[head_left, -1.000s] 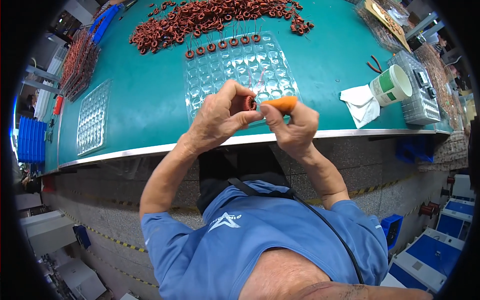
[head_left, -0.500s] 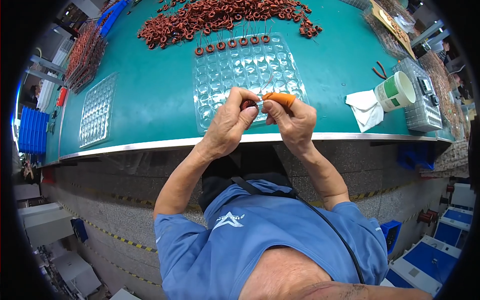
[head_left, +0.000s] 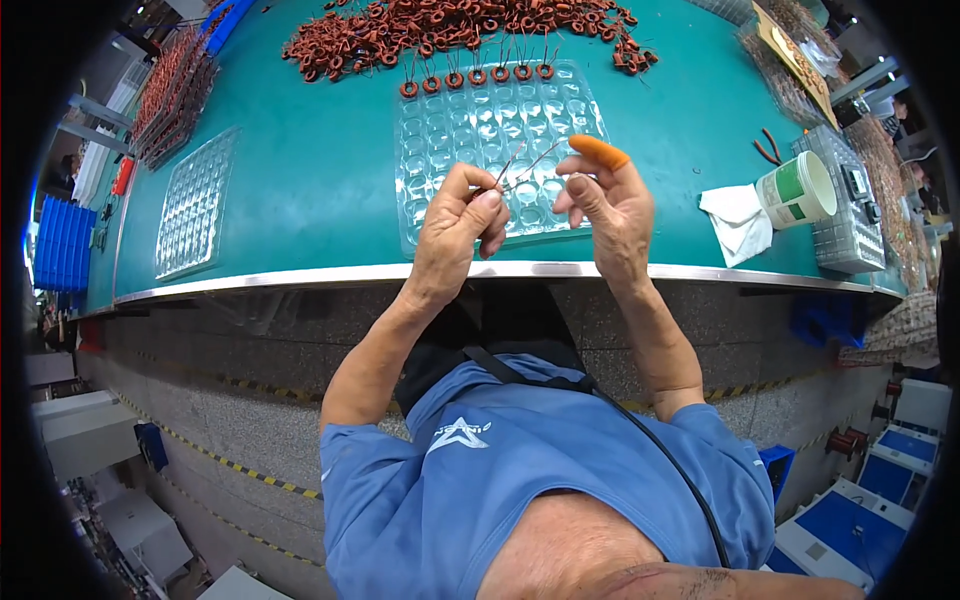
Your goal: Assembling toroidal inductors by winding wire and organizing them into plastic trays at a factory workbench.
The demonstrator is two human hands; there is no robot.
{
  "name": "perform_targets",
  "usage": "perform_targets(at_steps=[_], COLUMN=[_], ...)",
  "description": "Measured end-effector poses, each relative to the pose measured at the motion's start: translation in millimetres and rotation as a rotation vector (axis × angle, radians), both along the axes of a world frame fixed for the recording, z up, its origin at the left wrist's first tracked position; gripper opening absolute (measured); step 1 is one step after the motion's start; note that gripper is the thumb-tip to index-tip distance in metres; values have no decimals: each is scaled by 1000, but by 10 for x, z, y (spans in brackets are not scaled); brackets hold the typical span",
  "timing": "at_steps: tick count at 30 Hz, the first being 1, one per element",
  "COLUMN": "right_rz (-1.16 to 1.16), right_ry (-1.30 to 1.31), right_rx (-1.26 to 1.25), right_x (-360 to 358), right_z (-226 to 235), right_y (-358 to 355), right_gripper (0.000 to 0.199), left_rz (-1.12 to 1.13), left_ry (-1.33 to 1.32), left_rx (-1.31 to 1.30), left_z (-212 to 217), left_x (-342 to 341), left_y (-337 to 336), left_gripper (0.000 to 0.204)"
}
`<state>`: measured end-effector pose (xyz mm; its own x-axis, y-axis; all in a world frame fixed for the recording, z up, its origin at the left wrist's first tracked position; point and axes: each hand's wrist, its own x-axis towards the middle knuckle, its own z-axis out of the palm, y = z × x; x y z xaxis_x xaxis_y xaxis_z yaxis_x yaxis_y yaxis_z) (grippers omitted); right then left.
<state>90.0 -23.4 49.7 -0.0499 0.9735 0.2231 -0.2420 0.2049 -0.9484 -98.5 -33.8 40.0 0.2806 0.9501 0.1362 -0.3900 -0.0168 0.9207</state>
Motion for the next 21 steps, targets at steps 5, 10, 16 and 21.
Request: perform_targets(at_steps=[5,10,16,21], right_rz=[197,178,-60,-649], right_ry=[135,189,-309,-1091], right_rx=[-93,-194,38,559], right_x=[-157,-197,265,932], right_z=[-63,-152,-83,-213], right_y=[52,233,1023,2367], right_gripper=[53,36,32,42], left_rz=[5,31,182,389], left_ry=[25,6,231,300], left_rx=[7,-17,64,134], left_z=[17,-62,32,1], left_x=[63,30,-419,-785], left_y=[-3,56,218,522], left_gripper=[7,8,12,11])
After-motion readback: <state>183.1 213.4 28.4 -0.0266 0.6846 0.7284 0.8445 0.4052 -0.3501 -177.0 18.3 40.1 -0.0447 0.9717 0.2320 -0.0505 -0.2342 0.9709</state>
